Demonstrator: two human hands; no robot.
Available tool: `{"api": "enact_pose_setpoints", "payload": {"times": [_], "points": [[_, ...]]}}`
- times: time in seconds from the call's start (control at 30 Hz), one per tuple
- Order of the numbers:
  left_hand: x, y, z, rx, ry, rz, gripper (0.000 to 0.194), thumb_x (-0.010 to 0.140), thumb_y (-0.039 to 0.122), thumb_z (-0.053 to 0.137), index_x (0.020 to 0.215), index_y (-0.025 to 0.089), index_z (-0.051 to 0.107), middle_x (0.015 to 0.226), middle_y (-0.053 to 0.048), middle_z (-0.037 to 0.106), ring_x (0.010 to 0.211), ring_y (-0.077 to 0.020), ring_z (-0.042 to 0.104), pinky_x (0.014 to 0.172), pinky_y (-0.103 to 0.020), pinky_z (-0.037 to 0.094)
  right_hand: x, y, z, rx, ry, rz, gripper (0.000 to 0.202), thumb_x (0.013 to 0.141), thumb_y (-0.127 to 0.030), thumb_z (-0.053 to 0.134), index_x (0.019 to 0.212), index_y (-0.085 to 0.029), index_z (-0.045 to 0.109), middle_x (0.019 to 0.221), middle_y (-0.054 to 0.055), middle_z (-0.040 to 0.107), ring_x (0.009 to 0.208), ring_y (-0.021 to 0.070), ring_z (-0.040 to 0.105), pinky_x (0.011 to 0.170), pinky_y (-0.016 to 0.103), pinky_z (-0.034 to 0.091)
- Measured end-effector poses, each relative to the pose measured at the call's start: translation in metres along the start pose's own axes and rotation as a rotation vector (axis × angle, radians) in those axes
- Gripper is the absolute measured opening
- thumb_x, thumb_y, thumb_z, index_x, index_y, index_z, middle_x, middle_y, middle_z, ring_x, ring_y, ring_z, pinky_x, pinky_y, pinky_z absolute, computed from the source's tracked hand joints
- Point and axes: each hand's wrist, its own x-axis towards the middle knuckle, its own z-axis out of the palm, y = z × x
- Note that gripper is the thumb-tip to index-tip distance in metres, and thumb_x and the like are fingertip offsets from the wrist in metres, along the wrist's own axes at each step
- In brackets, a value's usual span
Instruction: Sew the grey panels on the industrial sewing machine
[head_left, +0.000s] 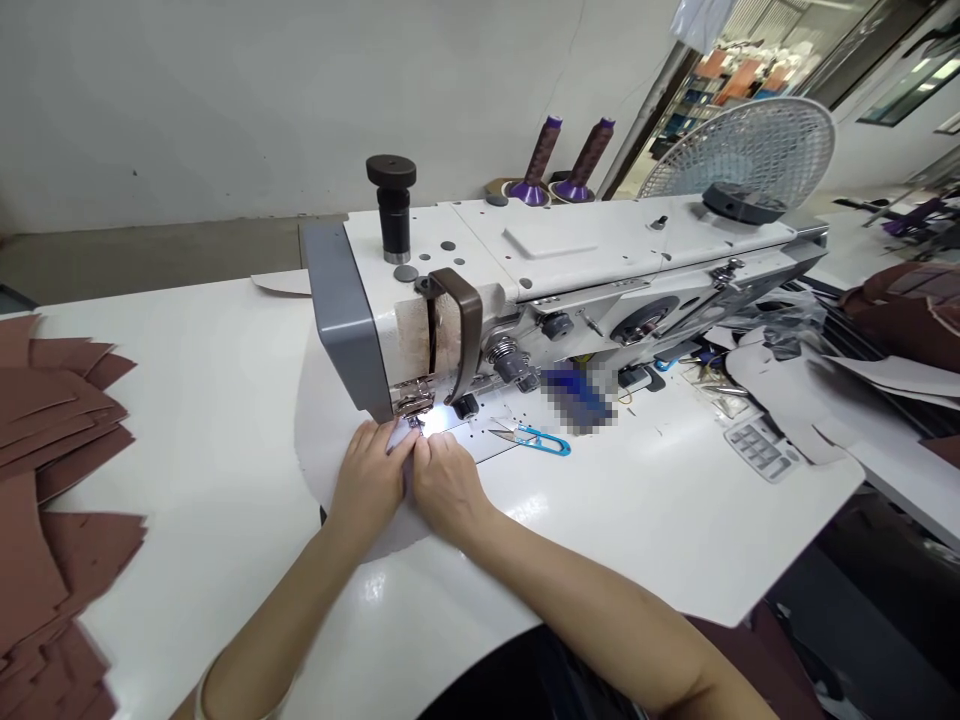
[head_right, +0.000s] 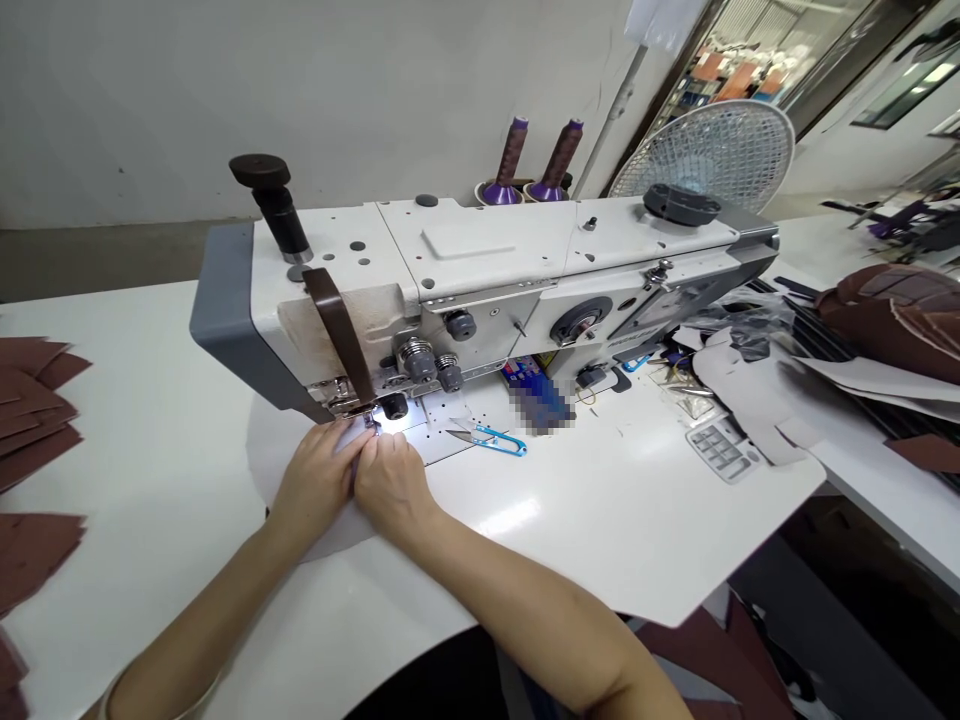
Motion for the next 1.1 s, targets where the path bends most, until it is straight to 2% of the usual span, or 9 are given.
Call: {"api": "enact_pose_setpoints", "payload": {"times": [0.13, 0.53, 0.83, 1.1], "points": [[-0.0001, 0.0000, -0.0001, -0.002, 0.009, -0.014, 0.036, 0.085, 0.010, 0.041, 0.114, 0.022, 0.060, 0.116, -0.012, 0.058, 0.107, -0.0261, 0.051, 0.096, -0.048, 0.041, -0.0001, 0.0013, -0.0026, 0.012, -0.032, -0.015, 0.023, 0.084, -0.002, 0.040, 0.100, -0.007, 0.054, 0.078, 0.010, 0.057, 0.071, 0.0196, 0.050, 0.057, 0.029, 0.038], [-0.0007, -0.0019, 0.0021, 0.034, 0.034, 0.010, 0.034, 0.085, 0.011, 0.043, 0.111, 0.019, 0.063, 0.114, -0.015, 0.059, 0.106, -0.0275, 0.051, 0.094, -0.047, 0.043, 0.0023, 0.0039, -0.0048, 0.007, -0.099, -0.025, 0.023, 0.085, -0.004, 0.039, 0.100, -0.009, 0.056, 0.077, 0.009, 0.058, 0.072, 0.0192, 0.050, 0.060, 0.029, 0.039], [-0.0009, -0.0007, 0.0013, 0.020, 0.044, 0.009, 0.034, 0.086, 0.011, 0.042, 0.111, 0.020, 0.063, 0.114, -0.014, 0.059, 0.108, -0.0272, 0.051, 0.094, -0.047, 0.043, 0.0043, 0.0058, -0.0058, 0.013, -0.099, -0.038, 0.021, 0.085, -0.004, 0.038, 0.095, -0.011, 0.055, 0.074, 0.008, 0.056, 0.071, 0.0193, 0.051, 0.057, 0.028, 0.039], [-0.0003, 0.0004, -0.0004, -0.008, 0.043, 0.002, 0.034, 0.086, 0.011, 0.041, 0.111, 0.022, 0.062, 0.114, -0.013, 0.059, 0.106, -0.0269, 0.051, 0.093, -0.047, 0.043, 0.0038, 0.0063, -0.0066, 0.011, -0.124, -0.048, 0.024, 0.086, -0.003, 0.036, 0.098, -0.010, 0.055, 0.078, 0.009, 0.057, 0.072, 0.0195, 0.050, 0.058, 0.029, 0.039]]}}
